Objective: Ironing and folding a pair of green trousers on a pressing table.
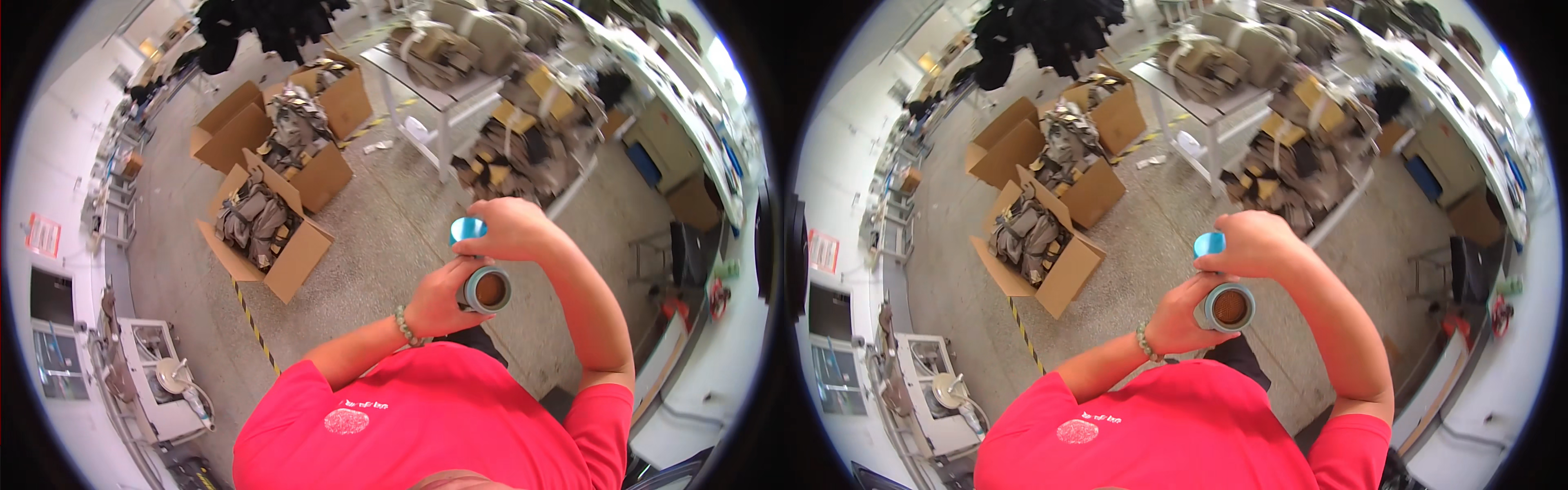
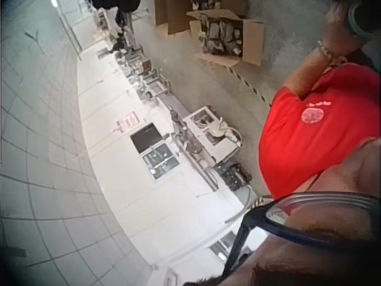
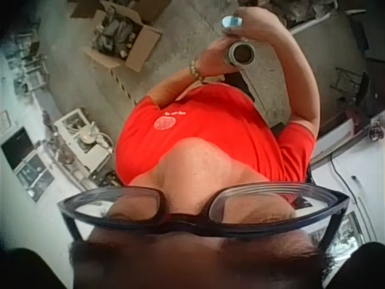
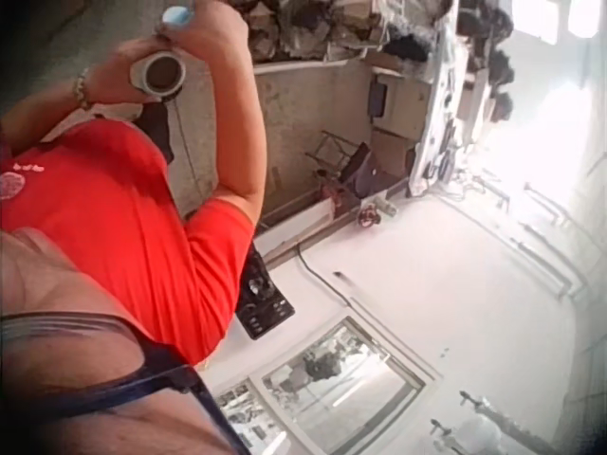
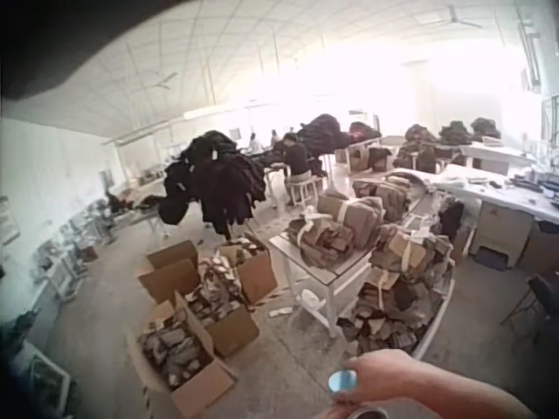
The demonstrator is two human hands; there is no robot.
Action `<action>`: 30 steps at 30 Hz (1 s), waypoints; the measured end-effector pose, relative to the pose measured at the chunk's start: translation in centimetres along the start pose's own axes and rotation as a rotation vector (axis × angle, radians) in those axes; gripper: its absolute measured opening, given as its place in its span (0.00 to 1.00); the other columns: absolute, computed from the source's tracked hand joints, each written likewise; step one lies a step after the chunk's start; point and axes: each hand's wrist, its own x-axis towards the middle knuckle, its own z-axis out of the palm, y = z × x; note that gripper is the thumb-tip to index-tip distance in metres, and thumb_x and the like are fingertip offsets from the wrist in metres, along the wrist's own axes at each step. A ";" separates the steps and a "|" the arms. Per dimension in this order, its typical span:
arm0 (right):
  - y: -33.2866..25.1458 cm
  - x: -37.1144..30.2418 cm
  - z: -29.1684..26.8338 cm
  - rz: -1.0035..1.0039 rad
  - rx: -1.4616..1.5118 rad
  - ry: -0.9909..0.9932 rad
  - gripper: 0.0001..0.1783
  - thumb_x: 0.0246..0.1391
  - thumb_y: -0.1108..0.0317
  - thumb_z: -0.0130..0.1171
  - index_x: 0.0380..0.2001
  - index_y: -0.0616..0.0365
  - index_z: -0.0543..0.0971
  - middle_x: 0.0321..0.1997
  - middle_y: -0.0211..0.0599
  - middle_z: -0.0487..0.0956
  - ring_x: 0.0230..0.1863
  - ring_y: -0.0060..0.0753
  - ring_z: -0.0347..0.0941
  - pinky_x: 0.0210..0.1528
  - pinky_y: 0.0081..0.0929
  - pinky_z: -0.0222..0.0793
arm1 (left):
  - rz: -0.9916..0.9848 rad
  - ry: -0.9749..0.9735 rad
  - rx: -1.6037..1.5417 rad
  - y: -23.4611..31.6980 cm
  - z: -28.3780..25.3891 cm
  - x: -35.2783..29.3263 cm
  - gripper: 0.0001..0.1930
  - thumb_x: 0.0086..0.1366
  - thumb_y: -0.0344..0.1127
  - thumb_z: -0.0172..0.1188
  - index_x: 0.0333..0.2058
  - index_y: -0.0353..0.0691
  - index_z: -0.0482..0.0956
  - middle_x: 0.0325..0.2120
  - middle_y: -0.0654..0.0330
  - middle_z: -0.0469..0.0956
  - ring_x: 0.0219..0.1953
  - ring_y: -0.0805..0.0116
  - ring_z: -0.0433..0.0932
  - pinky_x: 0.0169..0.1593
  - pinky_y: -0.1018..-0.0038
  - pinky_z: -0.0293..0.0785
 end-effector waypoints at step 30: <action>-15.1 58.9 -24.3 -0.808 -0.068 0.138 0.42 0.50 0.64 0.68 0.70 0.43 0.67 0.61 0.39 0.74 0.53 0.52 0.78 0.53 0.44 0.77 | -0.132 0.419 0.126 -34.1 -47.9 34.6 0.37 0.48 0.34 0.81 0.57 0.41 0.74 0.50 0.51 0.81 0.53 0.53 0.83 0.54 0.63 0.79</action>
